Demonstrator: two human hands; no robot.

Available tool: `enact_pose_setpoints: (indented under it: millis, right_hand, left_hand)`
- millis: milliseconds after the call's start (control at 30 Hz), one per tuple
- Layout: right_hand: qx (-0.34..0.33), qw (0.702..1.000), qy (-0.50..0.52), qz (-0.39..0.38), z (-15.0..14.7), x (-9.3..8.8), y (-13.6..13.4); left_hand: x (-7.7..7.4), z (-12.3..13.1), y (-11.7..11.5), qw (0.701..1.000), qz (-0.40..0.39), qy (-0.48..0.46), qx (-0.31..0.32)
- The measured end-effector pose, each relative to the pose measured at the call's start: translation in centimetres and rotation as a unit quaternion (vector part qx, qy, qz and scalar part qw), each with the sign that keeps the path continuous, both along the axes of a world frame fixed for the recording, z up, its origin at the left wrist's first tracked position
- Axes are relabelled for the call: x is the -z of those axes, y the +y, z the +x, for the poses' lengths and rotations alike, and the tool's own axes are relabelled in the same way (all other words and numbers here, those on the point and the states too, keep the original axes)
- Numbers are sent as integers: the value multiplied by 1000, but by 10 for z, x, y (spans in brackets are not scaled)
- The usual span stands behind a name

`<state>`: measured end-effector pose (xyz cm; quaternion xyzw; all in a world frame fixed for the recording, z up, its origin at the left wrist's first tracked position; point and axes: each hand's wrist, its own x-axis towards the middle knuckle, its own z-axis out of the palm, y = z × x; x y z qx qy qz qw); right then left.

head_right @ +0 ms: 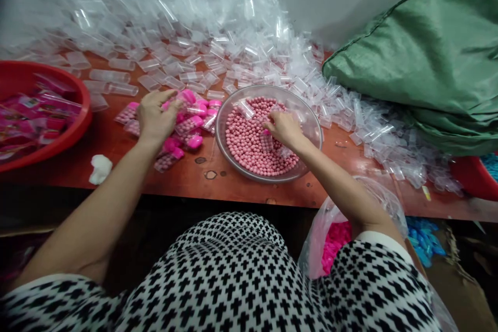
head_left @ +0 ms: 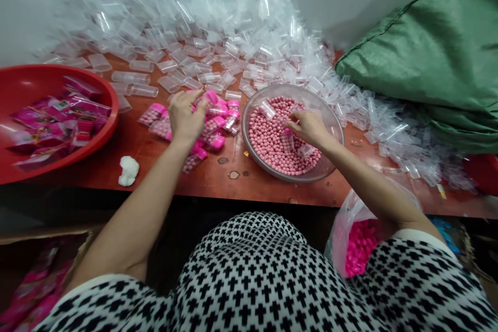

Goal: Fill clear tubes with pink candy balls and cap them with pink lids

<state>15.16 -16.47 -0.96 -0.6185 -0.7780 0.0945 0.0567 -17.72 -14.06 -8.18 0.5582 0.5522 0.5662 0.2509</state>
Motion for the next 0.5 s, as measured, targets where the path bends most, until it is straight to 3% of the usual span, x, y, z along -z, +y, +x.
enact_pose_setpoints:
  millis: [100, 200, 267, 333, 400, 500]
  right_hand:
    - [21, 999, 21, -35, -5, 6, 13]
    - [43, 976, 186, -101, 2, 10, 20]
    - [53, 924, 350, -147, 9, 11, 18]
    - [47, 851, 493, -173, 15, 8, 10]
    - [31, 800, 572, -182, 19, 0, -2]
    - [15, 788, 584, -195, 25, -15, -19]
  left_hand:
    - [-16, 27, -14, 997, 42, -31, 64]
    - [-39, 65, -31, 990, 52, -31, 126]
    - [-50, 89, -40, 987, 40, 1, 156]
    - [-57, 112, -46, 980, 19, 16, 198]
    - [-58, 131, -48, 969, -7, 10, 248]
    - [-56, 154, -50, 947, -52, -54, 311]
